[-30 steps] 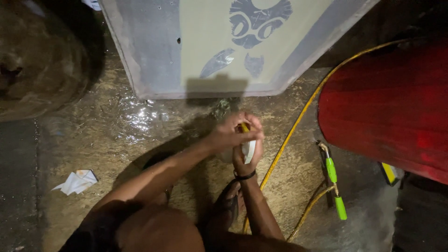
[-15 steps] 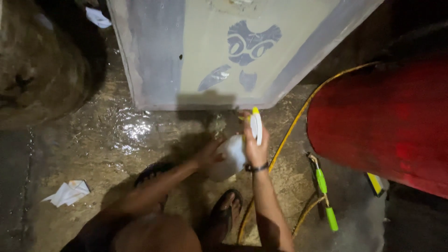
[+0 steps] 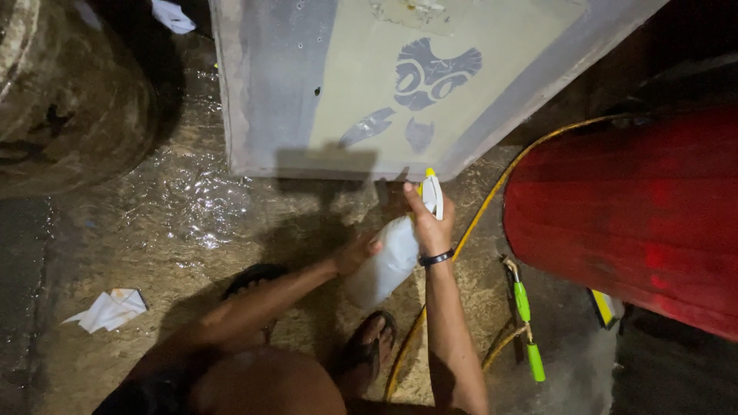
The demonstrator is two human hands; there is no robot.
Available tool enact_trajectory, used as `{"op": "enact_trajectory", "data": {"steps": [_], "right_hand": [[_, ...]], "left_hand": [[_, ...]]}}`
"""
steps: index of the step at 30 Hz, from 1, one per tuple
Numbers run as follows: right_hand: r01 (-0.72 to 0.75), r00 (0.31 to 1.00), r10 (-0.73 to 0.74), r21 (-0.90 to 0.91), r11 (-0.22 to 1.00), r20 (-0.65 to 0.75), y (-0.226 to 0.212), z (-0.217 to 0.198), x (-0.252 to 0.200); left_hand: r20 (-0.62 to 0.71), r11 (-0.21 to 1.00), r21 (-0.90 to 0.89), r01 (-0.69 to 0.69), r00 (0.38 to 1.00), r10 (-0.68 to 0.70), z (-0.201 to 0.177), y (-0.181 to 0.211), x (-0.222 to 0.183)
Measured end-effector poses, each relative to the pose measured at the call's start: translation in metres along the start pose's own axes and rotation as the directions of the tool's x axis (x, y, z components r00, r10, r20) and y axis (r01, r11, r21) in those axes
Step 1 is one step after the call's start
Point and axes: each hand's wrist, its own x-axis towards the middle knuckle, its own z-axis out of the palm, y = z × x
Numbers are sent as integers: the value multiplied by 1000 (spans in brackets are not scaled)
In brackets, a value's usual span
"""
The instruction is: Washing out a screen printing design from a mesh screen using a high-pressure water sprayer and a spray bottle.
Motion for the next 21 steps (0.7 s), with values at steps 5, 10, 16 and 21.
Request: {"op": "enact_trajectory", "data": {"steps": [5, 10, 16, 21], "right_hand": [[-8, 1000, 8, -23, 1000, 20, -8, 1, -7], [-47, 998, 47, 1, 999, 42, -16, 5, -12], [-18, 1000, 18, -13, 1000, 1, 60, -3, 9], [-51, 997, 49, -30, 998, -65, 56, 1, -1]], "left_hand": [[145, 994, 51, -98, 985, 90, 4, -2, 4], [286, 972, 100, -212, 942, 176, 0, -3, 6], [470, 929, 137, -343, 848, 244, 38, 22, 1], [-131, 124, 983, 135, 991, -40, 126, 59, -11]]}}
